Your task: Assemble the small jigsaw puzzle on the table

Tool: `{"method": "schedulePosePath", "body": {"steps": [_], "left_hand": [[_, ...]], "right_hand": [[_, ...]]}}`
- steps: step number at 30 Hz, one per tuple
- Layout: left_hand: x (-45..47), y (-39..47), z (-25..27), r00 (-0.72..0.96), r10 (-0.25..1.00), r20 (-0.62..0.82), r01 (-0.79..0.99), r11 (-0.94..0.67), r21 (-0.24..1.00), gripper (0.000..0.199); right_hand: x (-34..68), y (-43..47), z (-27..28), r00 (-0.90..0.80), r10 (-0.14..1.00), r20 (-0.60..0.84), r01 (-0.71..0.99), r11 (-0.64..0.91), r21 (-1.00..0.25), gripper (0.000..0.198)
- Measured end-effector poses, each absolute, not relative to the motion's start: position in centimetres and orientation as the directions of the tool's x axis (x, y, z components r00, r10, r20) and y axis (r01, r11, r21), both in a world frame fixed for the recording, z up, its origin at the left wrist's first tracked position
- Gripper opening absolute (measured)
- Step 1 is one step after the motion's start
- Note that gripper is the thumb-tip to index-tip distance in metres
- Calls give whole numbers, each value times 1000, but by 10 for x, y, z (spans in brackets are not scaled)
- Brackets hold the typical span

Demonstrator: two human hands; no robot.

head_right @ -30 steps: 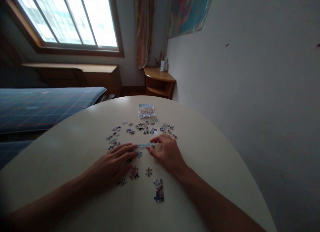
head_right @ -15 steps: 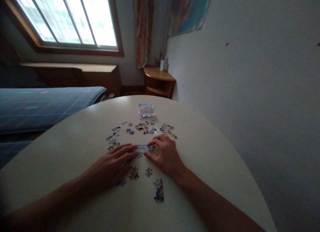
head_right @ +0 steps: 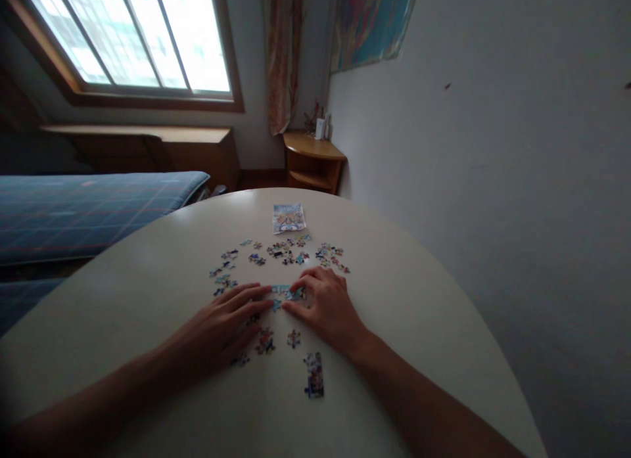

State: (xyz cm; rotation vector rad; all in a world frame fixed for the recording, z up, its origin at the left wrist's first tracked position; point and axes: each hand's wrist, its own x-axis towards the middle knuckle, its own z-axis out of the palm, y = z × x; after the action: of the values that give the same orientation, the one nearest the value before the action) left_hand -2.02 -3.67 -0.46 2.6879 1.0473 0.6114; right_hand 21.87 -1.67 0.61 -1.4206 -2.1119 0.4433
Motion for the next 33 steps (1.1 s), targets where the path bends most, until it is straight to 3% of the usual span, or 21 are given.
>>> {"method": "schedulePosePath", "body": {"steps": [20,33], "left_hand": [[-21,-36,-5,684,671,285,610,-741,282,33],[-20,-37,-5,667,676,313,606,-737,300,33]], "right_hand": [[220,-13,2,-243,919,311,702,388,-597,21],[220,-12,2,-220,929,297,735,358,-575,11]]}}
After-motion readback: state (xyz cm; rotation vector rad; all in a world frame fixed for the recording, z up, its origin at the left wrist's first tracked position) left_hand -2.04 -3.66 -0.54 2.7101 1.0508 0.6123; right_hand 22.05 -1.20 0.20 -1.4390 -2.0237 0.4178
